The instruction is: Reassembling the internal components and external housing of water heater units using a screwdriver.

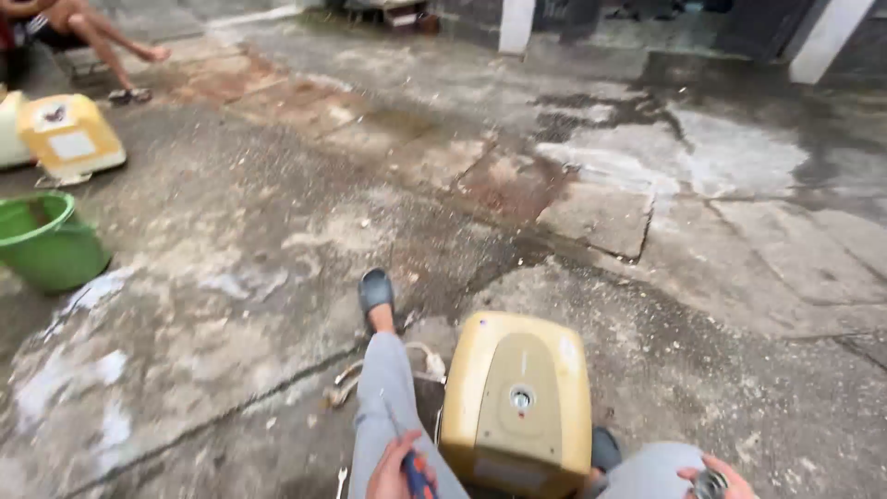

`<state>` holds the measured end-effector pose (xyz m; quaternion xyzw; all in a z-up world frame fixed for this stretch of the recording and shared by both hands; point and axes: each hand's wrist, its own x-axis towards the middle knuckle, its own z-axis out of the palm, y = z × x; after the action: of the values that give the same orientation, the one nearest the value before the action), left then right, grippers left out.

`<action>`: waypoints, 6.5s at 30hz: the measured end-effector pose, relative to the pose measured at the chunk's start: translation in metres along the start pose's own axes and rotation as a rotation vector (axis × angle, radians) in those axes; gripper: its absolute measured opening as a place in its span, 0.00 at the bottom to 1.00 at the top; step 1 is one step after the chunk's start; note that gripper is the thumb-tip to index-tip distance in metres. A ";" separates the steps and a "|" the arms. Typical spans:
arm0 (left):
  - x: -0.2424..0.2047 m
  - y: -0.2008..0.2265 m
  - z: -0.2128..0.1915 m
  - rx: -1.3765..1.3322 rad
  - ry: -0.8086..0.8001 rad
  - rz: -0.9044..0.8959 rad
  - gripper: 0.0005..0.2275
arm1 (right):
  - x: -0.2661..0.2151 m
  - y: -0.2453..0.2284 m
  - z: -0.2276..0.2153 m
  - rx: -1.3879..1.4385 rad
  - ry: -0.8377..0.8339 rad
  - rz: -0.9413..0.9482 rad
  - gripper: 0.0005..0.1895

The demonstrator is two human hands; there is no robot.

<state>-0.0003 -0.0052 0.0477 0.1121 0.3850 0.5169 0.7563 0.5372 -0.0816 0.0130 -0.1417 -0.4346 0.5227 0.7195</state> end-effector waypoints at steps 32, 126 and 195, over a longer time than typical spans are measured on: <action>-0.082 0.037 0.128 0.378 -0.239 -0.055 0.22 | 0.043 -0.071 0.246 -0.473 0.486 0.145 0.25; 0.226 -0.065 0.135 2.248 -0.693 0.382 0.60 | 0.123 0.171 0.146 -1.123 -0.657 1.461 0.25; 0.219 -0.088 0.140 2.442 -0.549 0.318 0.69 | 0.180 0.154 0.137 -1.532 -0.406 0.646 0.26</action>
<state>0.1961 0.1782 -0.0096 0.8848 0.4235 -0.1299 0.1444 0.3477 0.1048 0.0773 -0.6095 -0.7267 0.2796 0.1491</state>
